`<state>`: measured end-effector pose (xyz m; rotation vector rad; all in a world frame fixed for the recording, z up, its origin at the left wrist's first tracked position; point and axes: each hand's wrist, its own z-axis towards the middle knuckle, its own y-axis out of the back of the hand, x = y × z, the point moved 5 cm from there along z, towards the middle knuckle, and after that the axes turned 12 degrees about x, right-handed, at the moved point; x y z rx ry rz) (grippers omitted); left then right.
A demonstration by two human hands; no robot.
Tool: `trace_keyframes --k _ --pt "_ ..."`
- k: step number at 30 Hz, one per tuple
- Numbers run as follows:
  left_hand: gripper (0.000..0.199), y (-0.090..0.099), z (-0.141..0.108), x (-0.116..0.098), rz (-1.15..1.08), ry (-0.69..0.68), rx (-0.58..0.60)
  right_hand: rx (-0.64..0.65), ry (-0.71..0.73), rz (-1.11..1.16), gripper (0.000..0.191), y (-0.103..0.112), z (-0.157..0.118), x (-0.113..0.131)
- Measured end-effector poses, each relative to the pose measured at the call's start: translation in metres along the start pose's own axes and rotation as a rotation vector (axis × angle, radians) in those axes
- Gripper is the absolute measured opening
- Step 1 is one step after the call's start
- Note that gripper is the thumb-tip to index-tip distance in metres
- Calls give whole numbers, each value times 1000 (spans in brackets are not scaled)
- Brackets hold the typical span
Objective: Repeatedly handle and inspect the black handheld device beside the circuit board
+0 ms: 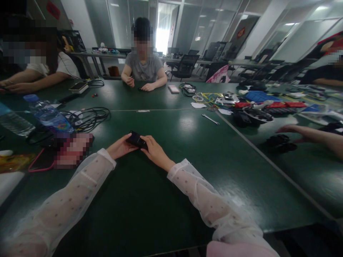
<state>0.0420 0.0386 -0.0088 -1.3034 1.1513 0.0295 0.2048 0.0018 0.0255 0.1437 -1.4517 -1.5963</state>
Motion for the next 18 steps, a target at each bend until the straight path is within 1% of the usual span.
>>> trace_keyframes --k 7,11,18 --pt "34 0 1 1 3 -4 26 -4 9 0 57 0 0 1" --pt "32 1 1 1 15 -8 15 -9 9 -9 56 -1 1 1" --pt "32 -5 -1 0 56 -12 28 -1 6 -3 57 -1 1 0"
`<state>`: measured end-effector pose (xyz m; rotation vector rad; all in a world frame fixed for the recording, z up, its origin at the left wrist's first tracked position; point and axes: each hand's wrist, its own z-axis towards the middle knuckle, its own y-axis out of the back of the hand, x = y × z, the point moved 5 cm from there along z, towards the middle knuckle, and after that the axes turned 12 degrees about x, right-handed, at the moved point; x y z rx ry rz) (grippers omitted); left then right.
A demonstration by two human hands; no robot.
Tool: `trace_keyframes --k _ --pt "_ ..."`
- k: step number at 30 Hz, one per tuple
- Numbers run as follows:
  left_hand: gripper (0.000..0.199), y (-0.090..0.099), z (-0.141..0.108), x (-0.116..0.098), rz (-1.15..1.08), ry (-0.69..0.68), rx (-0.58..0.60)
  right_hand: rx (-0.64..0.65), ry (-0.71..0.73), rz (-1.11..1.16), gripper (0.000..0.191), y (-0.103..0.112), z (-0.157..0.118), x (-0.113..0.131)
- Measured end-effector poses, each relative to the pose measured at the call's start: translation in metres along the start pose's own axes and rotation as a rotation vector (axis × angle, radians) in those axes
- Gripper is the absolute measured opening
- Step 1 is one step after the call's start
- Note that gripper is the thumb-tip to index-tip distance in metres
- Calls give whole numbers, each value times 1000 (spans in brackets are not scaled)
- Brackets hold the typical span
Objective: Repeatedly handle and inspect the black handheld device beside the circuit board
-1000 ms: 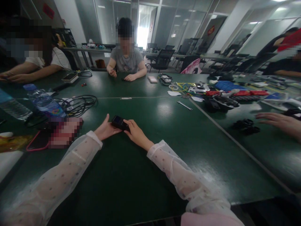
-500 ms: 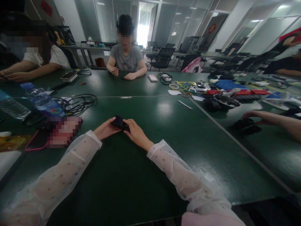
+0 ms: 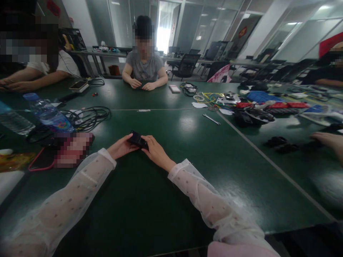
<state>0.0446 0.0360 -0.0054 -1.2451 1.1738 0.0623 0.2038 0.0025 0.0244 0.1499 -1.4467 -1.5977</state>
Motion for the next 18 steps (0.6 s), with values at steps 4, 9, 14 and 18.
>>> trace_keyframes --k 4,9,14,18 --pt "31 -2 -1 0 15 -10 14 -1 -6 2 58 1 0 0" --pt "27 0 -1 0 0 -30 -4 4 4 -2 57 1 -1 1" --pt "28 3 0 0 11 -33 -37 -7 11 12 58 0 -1 0" --pt "30 5 0 -1 19 -49 -38 -11 3 28 57 -1 0 -4"
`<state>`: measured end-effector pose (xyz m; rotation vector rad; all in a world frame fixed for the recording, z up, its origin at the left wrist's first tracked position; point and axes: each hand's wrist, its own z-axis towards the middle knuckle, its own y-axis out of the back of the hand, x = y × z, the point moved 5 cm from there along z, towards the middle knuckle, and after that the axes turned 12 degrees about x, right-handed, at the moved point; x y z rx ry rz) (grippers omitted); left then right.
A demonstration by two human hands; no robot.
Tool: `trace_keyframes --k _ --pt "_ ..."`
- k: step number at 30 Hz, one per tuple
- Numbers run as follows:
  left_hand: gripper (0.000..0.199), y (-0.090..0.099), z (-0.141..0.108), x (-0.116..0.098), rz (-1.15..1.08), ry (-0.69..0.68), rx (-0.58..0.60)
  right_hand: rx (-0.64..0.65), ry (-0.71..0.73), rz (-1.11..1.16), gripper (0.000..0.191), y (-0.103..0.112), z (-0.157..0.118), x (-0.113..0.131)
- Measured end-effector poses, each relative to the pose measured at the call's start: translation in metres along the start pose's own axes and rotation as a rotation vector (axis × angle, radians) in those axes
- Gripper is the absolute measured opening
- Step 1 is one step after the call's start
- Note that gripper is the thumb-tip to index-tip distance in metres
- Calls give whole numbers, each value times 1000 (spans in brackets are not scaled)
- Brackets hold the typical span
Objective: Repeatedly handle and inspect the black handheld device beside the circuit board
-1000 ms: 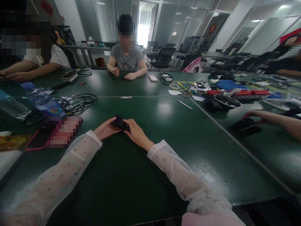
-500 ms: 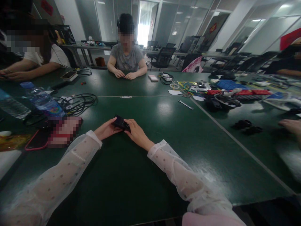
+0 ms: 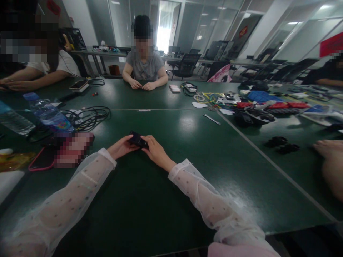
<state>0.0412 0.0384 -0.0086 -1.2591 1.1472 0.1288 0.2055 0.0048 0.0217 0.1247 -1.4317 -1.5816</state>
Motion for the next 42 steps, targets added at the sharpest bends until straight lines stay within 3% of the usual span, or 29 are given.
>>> trace_keyframes --k 32,37,42 --pt "40 -1 0 1 -44 21 50 -32 9 41 56 5 1 1" --pt "44 2 1 1 -97 50 9 -124 17 28 57 9 -3 7" --pt "32 6 2 2 -87 68 -36 -397 -40 -82 61 30 -14 -6"
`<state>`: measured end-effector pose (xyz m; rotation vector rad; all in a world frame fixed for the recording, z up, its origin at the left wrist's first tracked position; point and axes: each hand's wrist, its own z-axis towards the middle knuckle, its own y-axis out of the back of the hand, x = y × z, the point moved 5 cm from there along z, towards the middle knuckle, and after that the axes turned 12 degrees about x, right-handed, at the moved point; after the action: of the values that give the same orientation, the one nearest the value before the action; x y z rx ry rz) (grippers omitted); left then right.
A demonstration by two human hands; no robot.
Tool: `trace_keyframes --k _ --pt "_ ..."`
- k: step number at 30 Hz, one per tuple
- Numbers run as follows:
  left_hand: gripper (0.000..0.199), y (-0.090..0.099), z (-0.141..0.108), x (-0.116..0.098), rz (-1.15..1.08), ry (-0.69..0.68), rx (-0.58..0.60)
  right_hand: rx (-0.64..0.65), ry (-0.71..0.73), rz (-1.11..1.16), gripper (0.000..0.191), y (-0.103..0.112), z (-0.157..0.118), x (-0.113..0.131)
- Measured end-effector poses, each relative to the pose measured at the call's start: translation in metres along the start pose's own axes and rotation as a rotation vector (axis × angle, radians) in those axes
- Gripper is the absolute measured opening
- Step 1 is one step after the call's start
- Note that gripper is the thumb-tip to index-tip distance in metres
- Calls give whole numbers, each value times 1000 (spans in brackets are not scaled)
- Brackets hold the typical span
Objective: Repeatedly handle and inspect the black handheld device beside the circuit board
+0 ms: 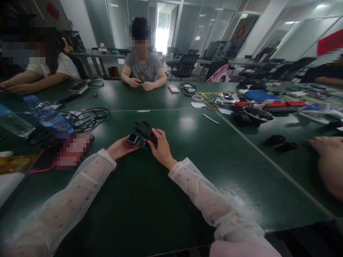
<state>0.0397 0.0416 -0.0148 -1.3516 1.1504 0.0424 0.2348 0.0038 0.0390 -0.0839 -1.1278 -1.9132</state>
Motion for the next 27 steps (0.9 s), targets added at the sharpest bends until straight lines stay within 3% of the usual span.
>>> trace_keyframes --k 4,11,21,27 --pt "31 2 0 1 -10 31 -12 -126 -50 -114 57 24 5 -37" --pt "31 -2 -3 -1 -4 34 4 -245 -361 -186 53 47 4 -107" --pt "32 0 -2 -1 -8 10 -33 -137 -491 -275 54 40 1 -121" --pt "28 5 2 0 -35 -28 -83 37 -514 -381 51 29 1 -126"
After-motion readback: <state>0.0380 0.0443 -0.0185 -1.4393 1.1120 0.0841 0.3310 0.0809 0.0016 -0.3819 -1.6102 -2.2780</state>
